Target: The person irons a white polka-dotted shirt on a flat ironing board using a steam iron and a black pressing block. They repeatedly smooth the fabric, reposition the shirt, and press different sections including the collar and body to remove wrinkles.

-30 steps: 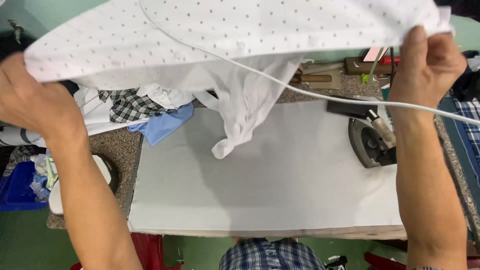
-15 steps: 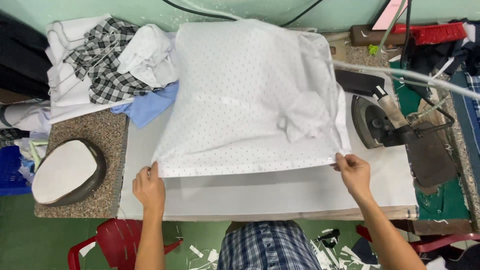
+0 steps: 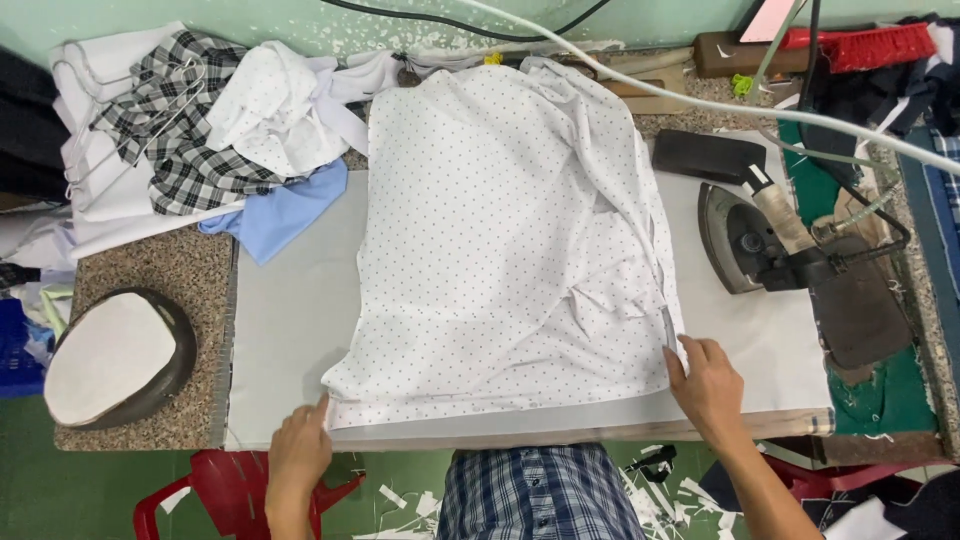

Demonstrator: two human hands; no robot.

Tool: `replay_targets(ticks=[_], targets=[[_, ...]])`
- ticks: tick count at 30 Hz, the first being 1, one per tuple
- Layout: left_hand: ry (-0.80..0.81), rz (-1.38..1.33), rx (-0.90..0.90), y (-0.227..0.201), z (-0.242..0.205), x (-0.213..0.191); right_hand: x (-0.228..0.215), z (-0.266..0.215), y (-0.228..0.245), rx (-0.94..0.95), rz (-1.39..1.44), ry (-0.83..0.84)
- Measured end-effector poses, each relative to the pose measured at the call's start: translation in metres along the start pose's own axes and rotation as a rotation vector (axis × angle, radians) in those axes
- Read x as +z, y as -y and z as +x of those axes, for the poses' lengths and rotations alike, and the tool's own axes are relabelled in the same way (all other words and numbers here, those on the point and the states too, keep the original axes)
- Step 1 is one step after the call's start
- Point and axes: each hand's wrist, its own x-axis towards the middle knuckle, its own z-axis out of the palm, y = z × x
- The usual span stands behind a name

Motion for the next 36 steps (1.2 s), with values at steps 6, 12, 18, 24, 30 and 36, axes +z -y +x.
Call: replay_targets(ticks=[6, 12, 18, 24, 30, 36], targets=[[-0.454, -0.423, 0.090, -0.082, 0.050, -0.085, -0.019, 0.113, 0.062, 0.085, -0.229, 0.508], [-0.393, -0.507, -0.055, -0.137, 0.123, -0.097, 0.080, 0.114, -0.004, -0.108, -0.454, 0.635], [-0.309, -0.405, -0.081, -0.114, 0.203, -0.049, -0.044, 0.237, 0.100, 0.047, -0.112, 0.760], [-0.682, -0.725, 0.079, -0.118, 0.194, -0.082, -0.027, 0.214, 0.143, -0.392, 0.296, -0.238], [-1.030, -0.760, 0.025, -0.097, 0.166, -0.091, 0.017, 0.120, 0.035, 0.051, 0.100, -0.131], [-0.724, -0.515, -0.300, -0.041, 0.063, 0.001, 0.023, 0.055, -0.018, 0.542, 0.238, 0.405]])
